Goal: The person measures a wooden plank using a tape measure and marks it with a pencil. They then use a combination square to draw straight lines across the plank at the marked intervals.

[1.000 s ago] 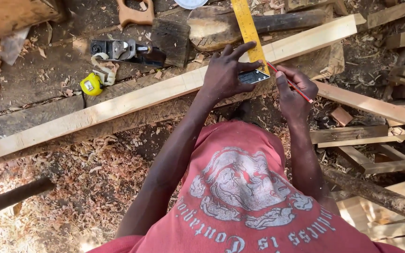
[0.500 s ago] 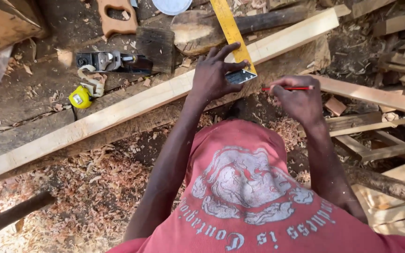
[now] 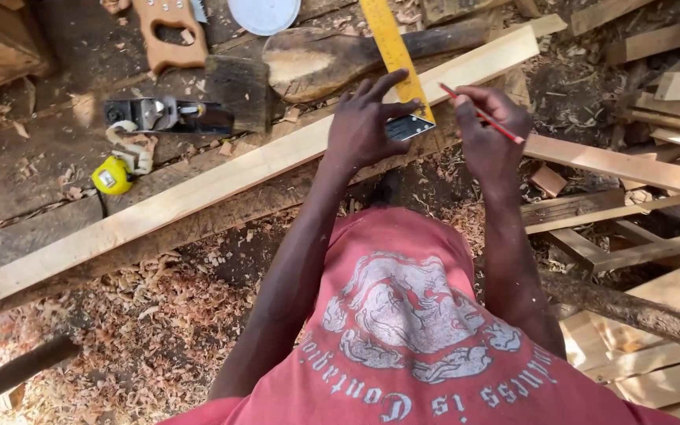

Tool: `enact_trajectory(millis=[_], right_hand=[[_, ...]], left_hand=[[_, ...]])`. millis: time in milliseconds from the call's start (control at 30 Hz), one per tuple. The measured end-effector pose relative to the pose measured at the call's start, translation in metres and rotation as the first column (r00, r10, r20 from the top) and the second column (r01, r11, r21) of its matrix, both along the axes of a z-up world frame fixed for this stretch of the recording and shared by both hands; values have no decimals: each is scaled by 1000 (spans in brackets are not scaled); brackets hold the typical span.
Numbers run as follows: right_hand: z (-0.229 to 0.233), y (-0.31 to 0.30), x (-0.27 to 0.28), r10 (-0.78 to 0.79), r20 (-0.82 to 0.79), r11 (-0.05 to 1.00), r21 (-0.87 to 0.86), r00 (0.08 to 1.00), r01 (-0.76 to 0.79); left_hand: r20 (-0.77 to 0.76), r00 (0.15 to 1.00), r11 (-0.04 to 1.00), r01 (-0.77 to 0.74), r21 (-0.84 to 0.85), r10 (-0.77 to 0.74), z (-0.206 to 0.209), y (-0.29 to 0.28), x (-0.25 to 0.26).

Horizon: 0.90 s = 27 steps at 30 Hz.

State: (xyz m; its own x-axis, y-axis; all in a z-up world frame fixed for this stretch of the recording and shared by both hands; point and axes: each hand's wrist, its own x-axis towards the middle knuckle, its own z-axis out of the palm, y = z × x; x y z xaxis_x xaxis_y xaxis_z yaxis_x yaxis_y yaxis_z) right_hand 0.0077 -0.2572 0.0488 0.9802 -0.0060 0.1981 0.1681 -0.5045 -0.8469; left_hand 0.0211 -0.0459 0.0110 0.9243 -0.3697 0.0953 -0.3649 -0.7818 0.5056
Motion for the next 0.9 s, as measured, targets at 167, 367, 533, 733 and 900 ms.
enact_trajectory(millis=[167, 367, 533, 733, 900], right_hand=[[-12, 4, 6, 57, -58, 998, 13, 997, -56], [-30, 5, 24, 100, -115, 990, 111, 988, -88], [19, -15, 19, 205, -332, 959, -118, 921, -256], [21, -45, -5, 80, -411, 996, 68, 908, -57], [4, -73, 1, -67, -331, 994, 62, 941, 93]], left_hand=[[2, 1000, 1000, -15, -23, 15, 2, 1, 0], [23, 1000, 1000, -9, -14, 9, -3, 1, 1], [49, 999, 1000, -17, -17, 18, -6, -2, 1], [34, 997, 991, -63, -121, 67, -9, -3, 5], [-34, 999, 998, -9, -62, 7, -16, -50, 41]])
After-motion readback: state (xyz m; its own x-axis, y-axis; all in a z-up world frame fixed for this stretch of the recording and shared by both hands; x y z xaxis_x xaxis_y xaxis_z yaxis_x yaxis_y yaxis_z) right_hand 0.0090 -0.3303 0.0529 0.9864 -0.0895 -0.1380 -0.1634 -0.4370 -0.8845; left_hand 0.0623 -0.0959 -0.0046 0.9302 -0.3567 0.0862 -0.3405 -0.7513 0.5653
